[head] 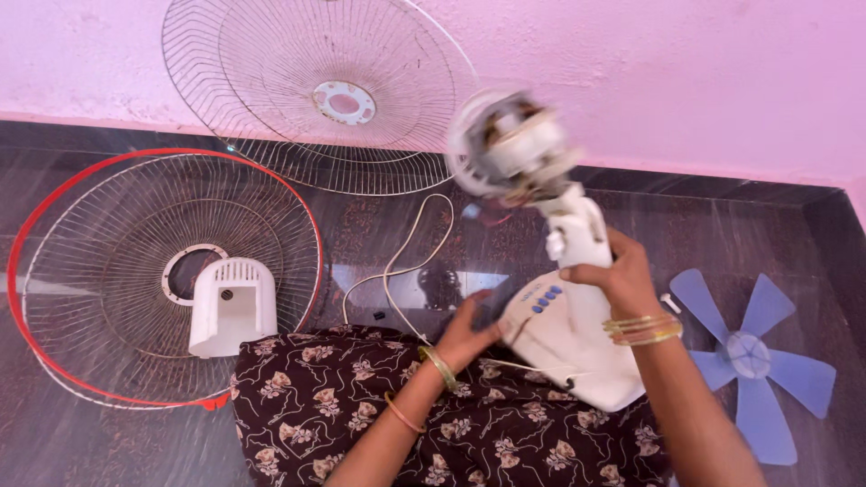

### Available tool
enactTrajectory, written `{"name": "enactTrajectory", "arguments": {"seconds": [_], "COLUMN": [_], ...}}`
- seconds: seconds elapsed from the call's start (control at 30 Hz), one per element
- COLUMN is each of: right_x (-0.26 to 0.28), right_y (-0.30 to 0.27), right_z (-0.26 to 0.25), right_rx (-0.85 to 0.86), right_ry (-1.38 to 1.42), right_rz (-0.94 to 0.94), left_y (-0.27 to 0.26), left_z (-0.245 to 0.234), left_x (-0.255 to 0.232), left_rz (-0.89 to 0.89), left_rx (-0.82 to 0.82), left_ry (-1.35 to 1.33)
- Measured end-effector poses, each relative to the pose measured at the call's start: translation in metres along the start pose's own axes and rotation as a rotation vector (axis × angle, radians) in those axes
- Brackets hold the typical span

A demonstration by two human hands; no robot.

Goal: The person reassembles a disassembled electric fan by hand. They align and attach the motor housing to the fan stand, then secure the rear cover over the motor assembly.

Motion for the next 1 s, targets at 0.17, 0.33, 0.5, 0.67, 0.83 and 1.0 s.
{"name": "enactTrajectory", "arguments": {"seconds": [0.17, 0.33, 0.5, 0.67, 0.83, 1.0], "right_x": [-0.008, 0.008, 0.008, -0.01, -0.018, -0.032], "right_y": [-0.018, -0.027, -0.028, -0.025, -0.022, -0.022], "right_z": [-0.017, -0.02, -0.004, 0.024, 0.052, 0.08], "right_rx": [-0.184, -0.194, -0.251, -0.248, -0.282, -0.34], "right_ry": [0.339, 0.609, 0.675, 0.752, 0.874, 0.971], "right_rz": [0.099, 0.071, 0.07, 0.177, 0.235, 0.279], "left_y": [-0.014, -0.014, -0.008, 0.001, 0.019, 0.047], "left_z": [0.003, -0.021, -0.047, -0.089, -0.135, -0.174], "left_x": [-0.001, -0.02, -0.007, 0.005, 0.025, 0.02], "left_rz": [-0.068, 0.105, -0.117, -0.14, -0.126, -0.186], "left_rx": [0.071, -0.133, -0.185, -0.154, -0.177, -0.099], "left_ry": [-0.288, -0.164, -0.3, -0.225, -0.085, -0.06]}}
Point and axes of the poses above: each hand's wrist, its own y-axis towards the middle knuckle, its own z-axis out of the palm, x = y × z, the point moved 7 cm from there along y, towards the middle knuckle, and after that the axes turned 1 degree about -y, right-handed, at the moved point
